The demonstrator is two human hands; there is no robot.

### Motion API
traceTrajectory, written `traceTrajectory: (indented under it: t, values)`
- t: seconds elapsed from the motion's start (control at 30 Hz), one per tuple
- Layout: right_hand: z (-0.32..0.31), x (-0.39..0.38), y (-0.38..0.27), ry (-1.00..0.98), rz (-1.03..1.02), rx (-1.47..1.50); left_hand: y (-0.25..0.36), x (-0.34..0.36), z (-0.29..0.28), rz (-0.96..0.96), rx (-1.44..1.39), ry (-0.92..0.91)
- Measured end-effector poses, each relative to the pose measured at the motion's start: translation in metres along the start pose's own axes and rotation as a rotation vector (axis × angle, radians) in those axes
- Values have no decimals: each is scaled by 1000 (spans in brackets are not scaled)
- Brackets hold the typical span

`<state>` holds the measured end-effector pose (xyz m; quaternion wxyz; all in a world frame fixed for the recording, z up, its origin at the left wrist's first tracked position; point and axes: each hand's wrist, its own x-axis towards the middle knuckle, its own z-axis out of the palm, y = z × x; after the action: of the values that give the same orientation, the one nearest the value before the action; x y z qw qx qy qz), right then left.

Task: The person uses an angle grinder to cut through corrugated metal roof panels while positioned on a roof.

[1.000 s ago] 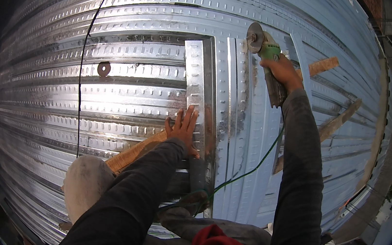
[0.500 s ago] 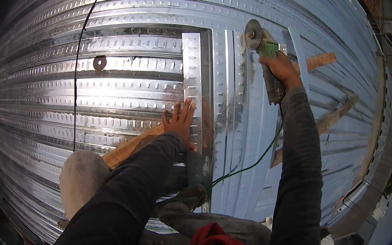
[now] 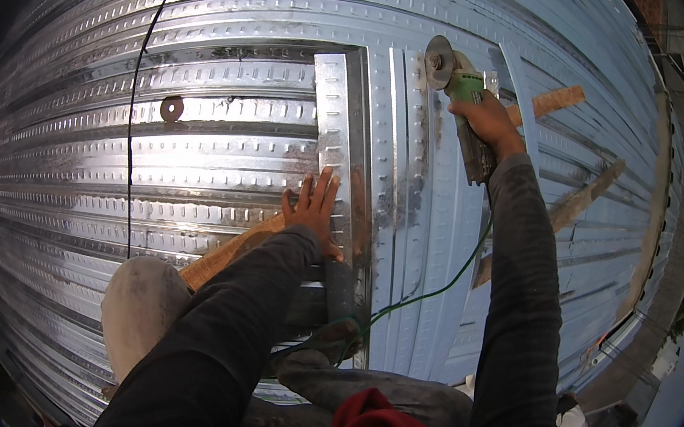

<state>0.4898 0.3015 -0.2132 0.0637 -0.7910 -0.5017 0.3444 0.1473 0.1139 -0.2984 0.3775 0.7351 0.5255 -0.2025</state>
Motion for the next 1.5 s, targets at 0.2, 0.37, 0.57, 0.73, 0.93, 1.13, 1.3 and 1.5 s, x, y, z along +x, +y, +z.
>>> traceTrajectory:
  t: [0.2, 0.37, 0.57, 0.73, 0.93, 1.13, 1.3, 1.5]
  values:
    - [0, -6, -1, 3, 2, -12, 1, -3, -7, 0, 8, -21]
    - [-1, -17, -10, 11, 23, -26, 1, -3, -7, 10, -4, -28]
    - [-3, -21, -5, -18, 40, -16, 4, -3, -9, -5, 27, -36]
    - [0, -22, 0, -28, 43, -13, 4, -5, -12, -7, 37, -47]
    - [-2, -24, 4, -45, 37, -22, 5, -3, -11, -11, 41, -59]
    - [0, -31, 2, -39, 51, -12, 0, -2, -1, 9, 66, 22]
    - [-1, -36, 3, -50, 47, 1, 2, -1, -4, -9, 33, -12]
    - [2, -38, 6, -40, 62, 13, 1, -1, -6, -1, 37, -34]
